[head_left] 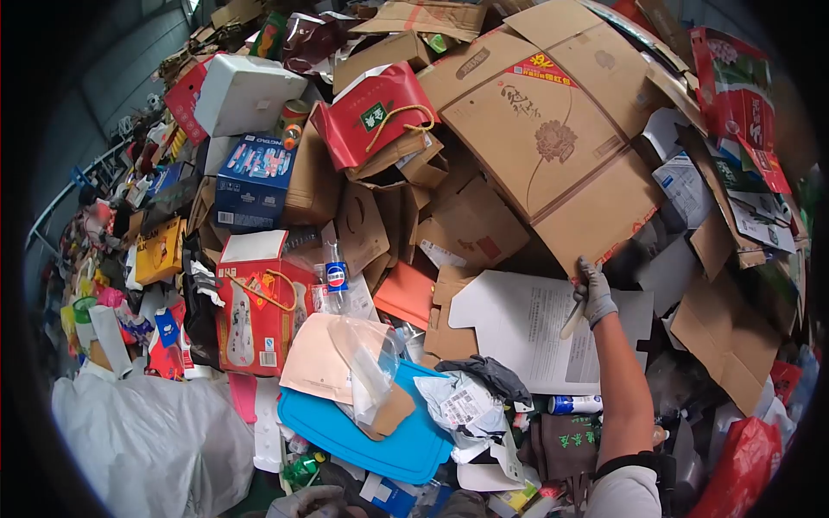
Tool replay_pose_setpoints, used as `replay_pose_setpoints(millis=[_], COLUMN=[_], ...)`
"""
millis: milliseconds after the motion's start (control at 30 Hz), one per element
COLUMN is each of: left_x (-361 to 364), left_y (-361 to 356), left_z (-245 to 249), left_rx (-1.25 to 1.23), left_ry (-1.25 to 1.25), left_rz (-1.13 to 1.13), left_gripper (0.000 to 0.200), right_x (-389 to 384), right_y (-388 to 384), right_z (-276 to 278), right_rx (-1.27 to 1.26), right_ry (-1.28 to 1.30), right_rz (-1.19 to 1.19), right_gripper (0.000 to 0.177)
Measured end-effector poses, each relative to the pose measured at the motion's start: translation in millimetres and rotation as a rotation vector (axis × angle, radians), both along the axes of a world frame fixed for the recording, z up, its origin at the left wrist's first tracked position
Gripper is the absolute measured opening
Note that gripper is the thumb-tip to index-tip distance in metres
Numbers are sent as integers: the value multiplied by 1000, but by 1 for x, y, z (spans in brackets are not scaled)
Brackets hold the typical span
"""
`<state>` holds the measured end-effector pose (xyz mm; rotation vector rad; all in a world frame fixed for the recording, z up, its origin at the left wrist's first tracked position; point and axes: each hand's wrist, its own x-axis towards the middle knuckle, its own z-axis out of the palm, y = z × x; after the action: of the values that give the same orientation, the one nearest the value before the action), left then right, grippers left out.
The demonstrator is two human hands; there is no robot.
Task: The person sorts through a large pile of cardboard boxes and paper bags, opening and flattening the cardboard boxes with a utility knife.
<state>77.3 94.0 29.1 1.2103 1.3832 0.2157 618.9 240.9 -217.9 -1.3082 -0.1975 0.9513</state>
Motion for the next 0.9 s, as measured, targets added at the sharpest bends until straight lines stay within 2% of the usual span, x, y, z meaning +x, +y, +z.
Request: replay_pose_setpoints(millis=[67, 167, 200, 267, 300, 333, 400, 467, 533, 600, 667, 767, 800, 867, 900], left_x=[0, -2, -6, -15, -13, -10, -1, 4, 8, 18, 29, 40, 26, 27, 26], left_y=[-3, -20, -25, -32, -34, -39, -44, -46, -40, -24, -15, 3, -10, -16, -8], left_z=[5, 3, -4, -22, -22, -20, -20, -9, 5, 3, 8, -71, -73, -80, -106], left_rx=[30, 33, -10, -101, -51, -13, 58, -97, -104, -111, -135, -5, -174, -26, -110], left_ry=[9, -192, -309, -545, -621, -695, -867, -1008, -1120, -1129, -1145, -1096, -1131, -857, -928], left_rz=[-94, 32, 54, 109, 90, 77, 80, 184, 179, 257, 233, 511, 581, 464, 430], left_gripper=[33, 30, 41, 68, 79, 89, 97, 101, 106, 105, 90, 67, 52, 39, 32], right_x=[-5, -31, -48, -80, -100, -120, -159, -207, -244, -255, -266, -309, -324, -338, -338], right_y=[-28, -91, -118, -175, -206, -239, -298, -361, -400, -433, -465, -486, -490, -502, -510], right_z=[46, 141, 171, 214, 231, 240, 235, 220, 215, 203, 187, 182, 194, 192, 180], right_rx=[68, 120, 122, 375, 439, 487, 555, 327, 394, 297, 139, 30, -12, 30, 13], right_ry=[-11, 37, 77, 163, 229, 301, 609, 593, 669, 605, 565, 508, 467, 493, 476], right_rz=[83, 120, 98, 314, 405, 496, 602, 436, 558, 602, 670, 648, 646, 608, 582], right_gripper=[20, 20, 23, 26, 26, 27, 28, 35, 40, 37, 33, 27, 25, 24, 25])
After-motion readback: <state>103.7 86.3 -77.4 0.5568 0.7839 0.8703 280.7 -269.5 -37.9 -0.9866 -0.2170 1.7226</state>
